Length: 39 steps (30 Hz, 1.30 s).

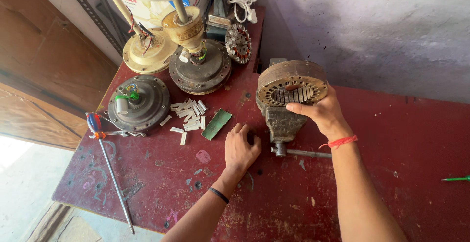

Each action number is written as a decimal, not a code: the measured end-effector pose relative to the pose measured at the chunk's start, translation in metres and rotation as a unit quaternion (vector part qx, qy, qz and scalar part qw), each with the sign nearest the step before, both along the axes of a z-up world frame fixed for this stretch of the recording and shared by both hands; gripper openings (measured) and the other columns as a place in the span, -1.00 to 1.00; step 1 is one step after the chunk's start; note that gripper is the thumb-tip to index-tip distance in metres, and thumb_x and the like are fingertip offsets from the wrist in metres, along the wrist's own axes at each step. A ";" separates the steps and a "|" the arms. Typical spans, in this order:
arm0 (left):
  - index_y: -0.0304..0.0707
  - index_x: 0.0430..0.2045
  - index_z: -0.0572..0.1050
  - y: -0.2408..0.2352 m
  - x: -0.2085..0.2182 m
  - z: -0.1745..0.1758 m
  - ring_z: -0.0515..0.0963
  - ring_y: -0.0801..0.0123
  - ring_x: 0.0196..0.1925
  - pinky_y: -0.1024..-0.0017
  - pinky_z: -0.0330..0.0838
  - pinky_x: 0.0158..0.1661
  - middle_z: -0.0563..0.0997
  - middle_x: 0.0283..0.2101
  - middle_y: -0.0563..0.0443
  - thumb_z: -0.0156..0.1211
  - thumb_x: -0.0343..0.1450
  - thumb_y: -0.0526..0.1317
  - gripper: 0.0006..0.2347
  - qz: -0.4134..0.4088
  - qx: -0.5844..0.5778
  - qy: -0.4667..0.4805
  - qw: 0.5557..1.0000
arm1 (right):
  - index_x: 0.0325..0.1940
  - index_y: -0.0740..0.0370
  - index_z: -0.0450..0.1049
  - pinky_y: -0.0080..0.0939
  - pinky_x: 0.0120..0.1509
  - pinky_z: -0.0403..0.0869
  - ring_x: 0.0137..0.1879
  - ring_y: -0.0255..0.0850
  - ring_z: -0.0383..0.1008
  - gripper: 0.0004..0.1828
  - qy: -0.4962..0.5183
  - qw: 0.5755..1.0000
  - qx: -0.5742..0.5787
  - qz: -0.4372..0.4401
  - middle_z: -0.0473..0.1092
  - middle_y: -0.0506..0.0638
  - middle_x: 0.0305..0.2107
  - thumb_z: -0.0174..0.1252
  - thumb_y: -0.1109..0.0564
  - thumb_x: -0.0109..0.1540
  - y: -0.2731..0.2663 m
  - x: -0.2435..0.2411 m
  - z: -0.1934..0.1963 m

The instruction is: The person cuts small white rectangular pieces with scissors and inserts them into the slots of a motor stator held in a bench vise. The person repeats this process for multiple pieces, placing them into the stator slots one by one.

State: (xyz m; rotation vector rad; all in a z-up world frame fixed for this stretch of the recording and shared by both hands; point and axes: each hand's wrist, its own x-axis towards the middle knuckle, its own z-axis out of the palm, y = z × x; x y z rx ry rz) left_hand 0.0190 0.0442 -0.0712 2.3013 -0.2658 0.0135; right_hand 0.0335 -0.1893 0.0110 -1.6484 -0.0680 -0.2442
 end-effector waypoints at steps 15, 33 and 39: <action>-0.39 -0.38 0.57 0.003 -0.003 -0.006 0.53 -0.03 -0.15 0.11 0.45 -0.07 0.54 -0.26 -0.19 0.24 0.26 -0.24 -0.81 0.007 -0.041 -0.043 0.998 | 0.26 0.27 0.38 -0.22 0.41 0.45 0.19 -0.22 0.51 -0.27 -0.083 0.985 0.154 0.001 0.49 0.02 0.02 0.39 0.29 0.00 0.004 -0.017 -0.001; -0.35 0.08 0.55 0.136 0.007 -0.012 0.41 -0.03 0.07 0.09 0.27 0.10 0.52 0.02 -0.24 0.34 0.28 -0.27 -0.57 0.203 0.121 -0.151 0.960 | -0.24 0.25 0.66 -0.35 -0.59 0.26 -0.64 -0.36 0.37 -0.86 0.115 0.947 -0.232 -0.188 0.54 -0.03 -0.64 0.30 0.18 0.15 0.013 -0.198 -0.137; -0.26 0.00 0.59 0.138 0.011 -0.008 0.56 0.06 0.02 0.17 0.43 0.09 0.62 -0.13 -0.11 0.25 0.40 -0.32 -0.72 0.189 0.094 -0.079 0.974 | -0.27 0.23 0.68 -0.42 -0.54 0.34 -0.58 -0.43 0.44 -0.88 0.083 0.946 -0.251 -0.188 0.57 -0.06 -0.60 0.31 0.17 0.15 0.021 -0.191 -0.128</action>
